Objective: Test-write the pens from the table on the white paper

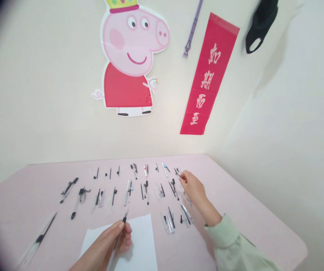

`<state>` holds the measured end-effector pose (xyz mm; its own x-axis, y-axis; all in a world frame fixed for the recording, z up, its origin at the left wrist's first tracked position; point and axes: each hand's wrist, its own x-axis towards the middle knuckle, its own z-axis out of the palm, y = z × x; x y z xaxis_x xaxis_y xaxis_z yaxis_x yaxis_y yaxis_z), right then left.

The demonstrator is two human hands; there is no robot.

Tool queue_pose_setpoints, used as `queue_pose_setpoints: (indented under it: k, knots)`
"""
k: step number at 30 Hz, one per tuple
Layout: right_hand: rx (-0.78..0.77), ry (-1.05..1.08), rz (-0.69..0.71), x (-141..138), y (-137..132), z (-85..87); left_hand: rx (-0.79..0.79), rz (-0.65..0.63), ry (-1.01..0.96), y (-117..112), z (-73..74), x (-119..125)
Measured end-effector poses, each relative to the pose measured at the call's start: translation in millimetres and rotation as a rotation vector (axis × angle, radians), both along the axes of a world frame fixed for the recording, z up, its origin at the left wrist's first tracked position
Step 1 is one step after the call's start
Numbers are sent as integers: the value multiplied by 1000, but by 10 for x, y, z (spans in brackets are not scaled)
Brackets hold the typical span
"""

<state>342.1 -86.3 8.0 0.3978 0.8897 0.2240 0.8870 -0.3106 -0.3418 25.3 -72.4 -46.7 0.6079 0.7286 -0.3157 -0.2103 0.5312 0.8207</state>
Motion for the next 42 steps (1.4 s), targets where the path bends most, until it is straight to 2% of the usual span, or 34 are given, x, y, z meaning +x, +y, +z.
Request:
queue_pose_setpoints:
  k: [2,4,7,10,12,15,20,27,36,42]
  knots:
    - [92,113,230,-498,-91,87,-220,94,-85,25,74,-12]
    - [86,150,413,-993,-195,91,-388,181,-128,54,127,-17]
    - [60,112,615,-1557,-301,-58,-486,221,-198,82,158,-19]
    - [58,45,679,-1830,-308,-288,-532,198,-224,89,162,-12]
    - [79,25,690,-1889,-285,-408,-566,200,-210,87,171,-1]
    - [107,47,684,-1893,-261,-488,-605,237,-225,85,199,24]
    - [117,7,690,-1879,-253,-509,-615,277,-213,84,204,32]
    - [168,-55,702,-1871,-210,-587,-594,256,-161,44,140,15]
    - [211,-163,693,-1928,-260,-535,-624,184,-173,-12,-66,57]
    - [265,-119,683,-1928,-283,-603,-593,149,-177,-79,39,80]
